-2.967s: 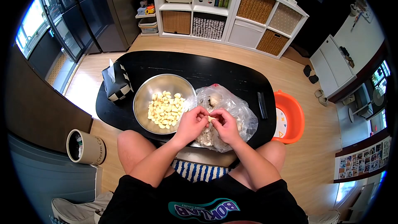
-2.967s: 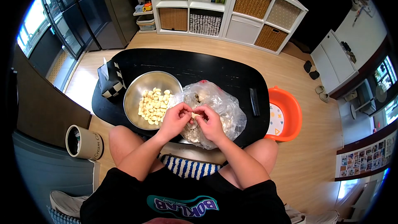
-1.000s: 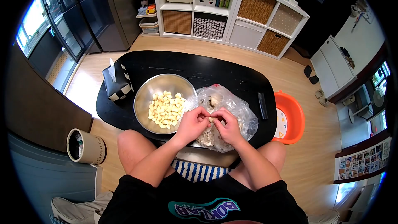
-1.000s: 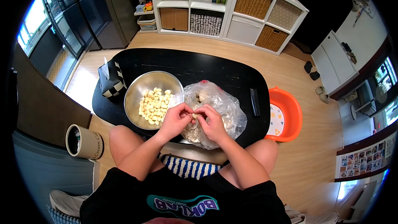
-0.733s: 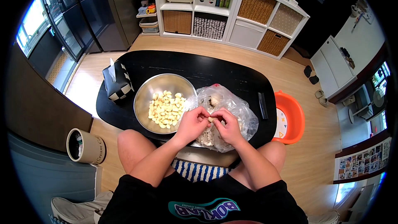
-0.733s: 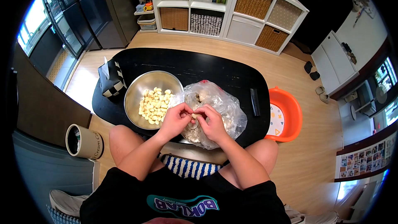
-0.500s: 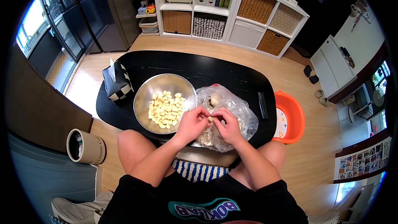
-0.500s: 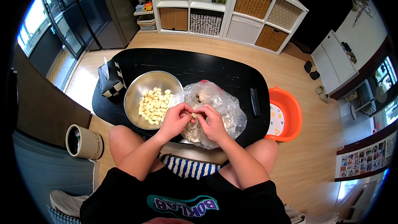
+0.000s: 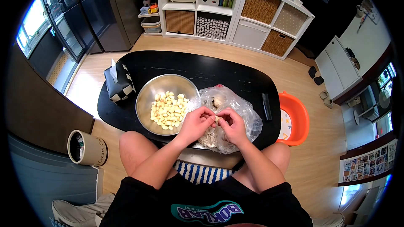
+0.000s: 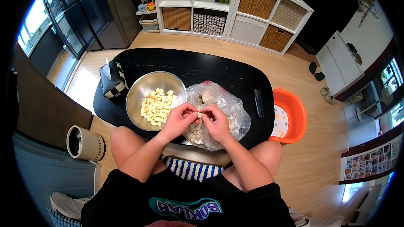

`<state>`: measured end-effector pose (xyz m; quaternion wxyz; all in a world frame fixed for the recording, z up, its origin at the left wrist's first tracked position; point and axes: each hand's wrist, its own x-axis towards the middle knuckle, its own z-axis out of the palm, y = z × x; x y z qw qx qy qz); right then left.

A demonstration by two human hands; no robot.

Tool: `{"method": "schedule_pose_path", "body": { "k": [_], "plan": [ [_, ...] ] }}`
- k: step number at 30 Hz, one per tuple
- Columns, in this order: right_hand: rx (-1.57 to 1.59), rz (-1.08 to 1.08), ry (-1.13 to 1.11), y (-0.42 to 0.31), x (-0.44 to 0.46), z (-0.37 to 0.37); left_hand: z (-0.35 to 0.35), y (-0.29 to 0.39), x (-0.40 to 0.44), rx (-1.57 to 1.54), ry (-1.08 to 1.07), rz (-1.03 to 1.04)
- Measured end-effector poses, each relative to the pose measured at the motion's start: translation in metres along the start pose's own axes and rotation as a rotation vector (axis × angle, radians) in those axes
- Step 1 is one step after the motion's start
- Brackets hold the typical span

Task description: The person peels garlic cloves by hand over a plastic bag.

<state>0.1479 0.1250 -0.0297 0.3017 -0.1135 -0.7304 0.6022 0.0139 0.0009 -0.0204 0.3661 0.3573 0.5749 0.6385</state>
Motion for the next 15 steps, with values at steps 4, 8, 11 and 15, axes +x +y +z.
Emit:
{"method": "schedule_pose_path", "body": {
  "k": [4, 8, 11, 15],
  "plan": [
    [0.036, 0.01, -0.009, 0.0012, -0.0002, -0.0014, -0.0006, -0.0006, 0.0007, -0.014, -0.015, 0.005],
    [0.068, 0.02, -0.018, 0.0017, -0.0003, -0.0026, -0.0011, -0.002, 0.0013, -0.037, -0.035, 0.019],
    [0.105, 0.033, -0.018, 0.0031, -0.0002, -0.0025, -0.0015, -0.0035, 0.0017, -0.05, -0.046, 0.019],
    [0.105, 0.06, -0.019, 0.0014, -0.0003, -0.0029, -0.0017, -0.0028, 0.0014, -0.063, -0.056, 0.024]
  ]
}}
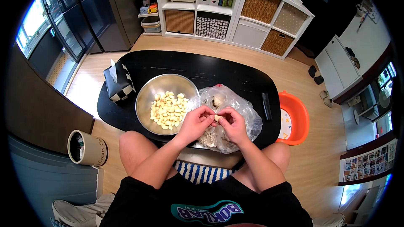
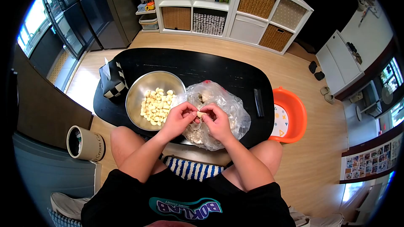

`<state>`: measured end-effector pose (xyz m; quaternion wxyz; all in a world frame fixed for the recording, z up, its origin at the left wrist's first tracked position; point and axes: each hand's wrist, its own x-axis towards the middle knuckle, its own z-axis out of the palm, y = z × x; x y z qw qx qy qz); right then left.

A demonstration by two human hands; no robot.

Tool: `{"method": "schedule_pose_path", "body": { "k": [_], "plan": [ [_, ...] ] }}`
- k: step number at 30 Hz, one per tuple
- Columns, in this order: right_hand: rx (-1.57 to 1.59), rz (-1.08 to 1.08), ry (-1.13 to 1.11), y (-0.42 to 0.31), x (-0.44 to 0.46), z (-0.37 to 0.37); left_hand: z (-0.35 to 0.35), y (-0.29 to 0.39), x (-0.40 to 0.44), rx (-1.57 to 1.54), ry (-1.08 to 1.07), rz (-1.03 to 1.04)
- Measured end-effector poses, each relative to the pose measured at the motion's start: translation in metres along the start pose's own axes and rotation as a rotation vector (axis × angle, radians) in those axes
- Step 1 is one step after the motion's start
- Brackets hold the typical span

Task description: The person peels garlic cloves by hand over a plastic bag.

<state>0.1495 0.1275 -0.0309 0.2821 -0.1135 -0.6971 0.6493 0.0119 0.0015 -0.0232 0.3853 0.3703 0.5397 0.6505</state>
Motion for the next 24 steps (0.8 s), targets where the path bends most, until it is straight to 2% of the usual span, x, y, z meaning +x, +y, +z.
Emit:
{"method": "schedule_pose_path", "body": {
  "k": [7, 9, 12, 19, 24],
  "plan": [
    [0.021, -0.033, 0.03, 0.0, 0.001, 0.002, 0.001, -0.001, 0.0, -0.056, 0.017, 0.01],
    [-0.237, -0.129, 0.007, 0.001, 0.001, 0.0, 0.0, -0.002, 0.0, 0.008, 0.06, -0.018],
    [-0.336, -0.161, 0.025, -0.005, 0.001, 0.002, 0.001, 0.0, -0.002, 0.07, 0.08, -0.037],
    [-0.374, -0.179, 0.046, -0.01, 0.002, 0.006, 0.002, 0.002, -0.002, 0.224, 0.082, -0.025],
    [-0.455, -0.173, -0.039, -0.015, 0.002, 0.007, 0.005, 0.01, -0.005, 0.396, 0.087, -0.014]
  ]
}}
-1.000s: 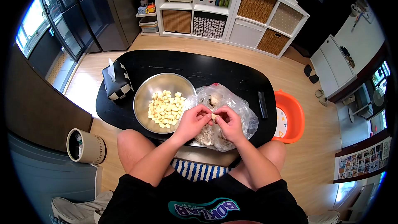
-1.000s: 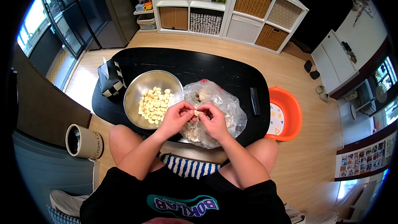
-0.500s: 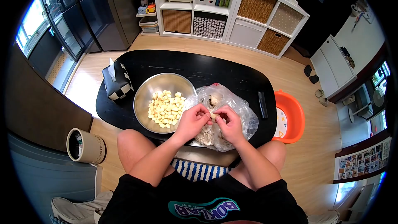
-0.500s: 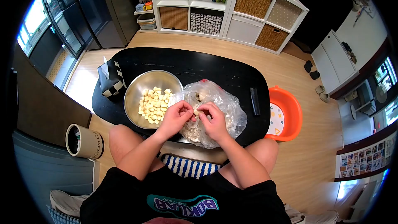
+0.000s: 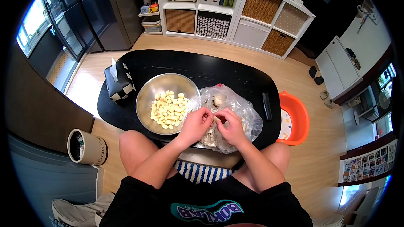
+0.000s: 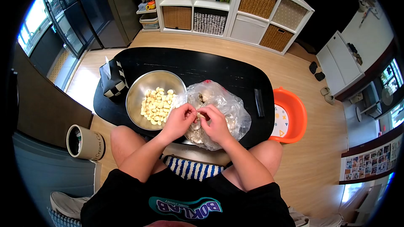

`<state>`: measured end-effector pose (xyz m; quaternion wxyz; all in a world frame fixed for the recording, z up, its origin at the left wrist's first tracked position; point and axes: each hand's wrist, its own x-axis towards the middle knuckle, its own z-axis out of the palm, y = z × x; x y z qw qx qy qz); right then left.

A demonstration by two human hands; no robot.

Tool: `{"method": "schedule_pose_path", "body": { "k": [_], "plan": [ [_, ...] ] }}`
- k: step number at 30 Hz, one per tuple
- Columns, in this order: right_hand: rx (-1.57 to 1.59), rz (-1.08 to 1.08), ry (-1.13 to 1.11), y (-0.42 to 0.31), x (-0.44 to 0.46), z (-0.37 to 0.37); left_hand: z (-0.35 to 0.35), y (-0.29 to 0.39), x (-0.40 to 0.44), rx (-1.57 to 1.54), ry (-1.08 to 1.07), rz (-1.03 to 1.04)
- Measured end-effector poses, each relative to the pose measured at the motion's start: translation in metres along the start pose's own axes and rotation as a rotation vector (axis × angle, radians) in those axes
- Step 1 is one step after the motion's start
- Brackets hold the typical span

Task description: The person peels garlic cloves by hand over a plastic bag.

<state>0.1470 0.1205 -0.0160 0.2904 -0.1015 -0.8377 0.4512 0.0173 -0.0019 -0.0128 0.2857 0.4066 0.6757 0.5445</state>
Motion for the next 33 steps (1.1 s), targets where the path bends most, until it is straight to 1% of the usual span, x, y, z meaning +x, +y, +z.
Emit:
{"method": "schedule_pose_path", "body": {
  "k": [12, 19, 30, 33],
  "plan": [
    [0.02, 0.003, 0.024, 0.003, -0.001, 0.002, 0.002, 0.001, 0.0, -0.005, -0.01, -0.043],
    [0.021, 0.0, 0.058, 0.003, -0.001, 0.004, 0.003, -0.008, 0.001, -0.043, -0.001, -0.033],
    [0.071, -0.031, 0.104, 0.006, -0.003, 0.006, 0.006, -0.022, 0.004, -0.236, -0.026, -0.053],
    [0.09, -0.024, 0.085, 0.009, -0.004, 0.006, 0.006, -0.02, 0.004, -0.273, -0.033, -0.073]
  ]
}}
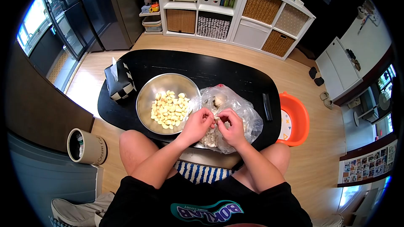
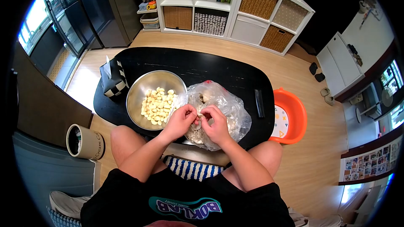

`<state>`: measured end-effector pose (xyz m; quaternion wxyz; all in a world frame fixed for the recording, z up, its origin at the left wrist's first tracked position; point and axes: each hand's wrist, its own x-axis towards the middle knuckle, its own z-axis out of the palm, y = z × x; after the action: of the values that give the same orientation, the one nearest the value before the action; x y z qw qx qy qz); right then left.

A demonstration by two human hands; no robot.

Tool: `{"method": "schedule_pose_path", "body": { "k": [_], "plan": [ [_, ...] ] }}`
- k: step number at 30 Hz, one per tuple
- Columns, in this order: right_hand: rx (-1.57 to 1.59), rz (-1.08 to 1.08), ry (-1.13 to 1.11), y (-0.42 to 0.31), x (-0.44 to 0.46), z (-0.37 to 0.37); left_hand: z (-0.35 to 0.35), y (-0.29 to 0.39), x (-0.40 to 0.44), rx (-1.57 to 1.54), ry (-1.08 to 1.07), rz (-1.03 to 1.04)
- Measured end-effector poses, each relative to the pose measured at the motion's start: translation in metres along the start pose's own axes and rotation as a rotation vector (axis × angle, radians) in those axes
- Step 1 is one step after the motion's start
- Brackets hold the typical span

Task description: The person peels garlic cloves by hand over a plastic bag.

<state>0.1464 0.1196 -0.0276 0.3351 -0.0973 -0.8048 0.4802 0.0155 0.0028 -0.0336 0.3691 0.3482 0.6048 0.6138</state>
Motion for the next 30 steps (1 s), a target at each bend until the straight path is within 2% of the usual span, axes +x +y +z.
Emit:
{"method": "schedule_pose_path", "body": {
  "k": [7, 16, 24, 30],
  "plan": [
    [0.078, 0.021, 0.078, 0.006, -0.001, 0.002, -0.002, 0.003, 0.0, -0.035, -0.046, -0.049],
    [-0.027, 0.005, -0.014, 0.0, 0.001, -0.003, 0.0, -0.003, 0.002, -0.155, -0.012, -0.005],
    [-0.07, -0.01, -0.018, -0.005, 0.002, -0.001, -0.002, 0.007, -0.001, 0.067, -0.086, 0.022],
    [-0.073, -0.014, -0.026, -0.002, 0.001, -0.001, -0.002, 0.007, -0.002, 0.112, -0.056, 0.012]
  ]
}}
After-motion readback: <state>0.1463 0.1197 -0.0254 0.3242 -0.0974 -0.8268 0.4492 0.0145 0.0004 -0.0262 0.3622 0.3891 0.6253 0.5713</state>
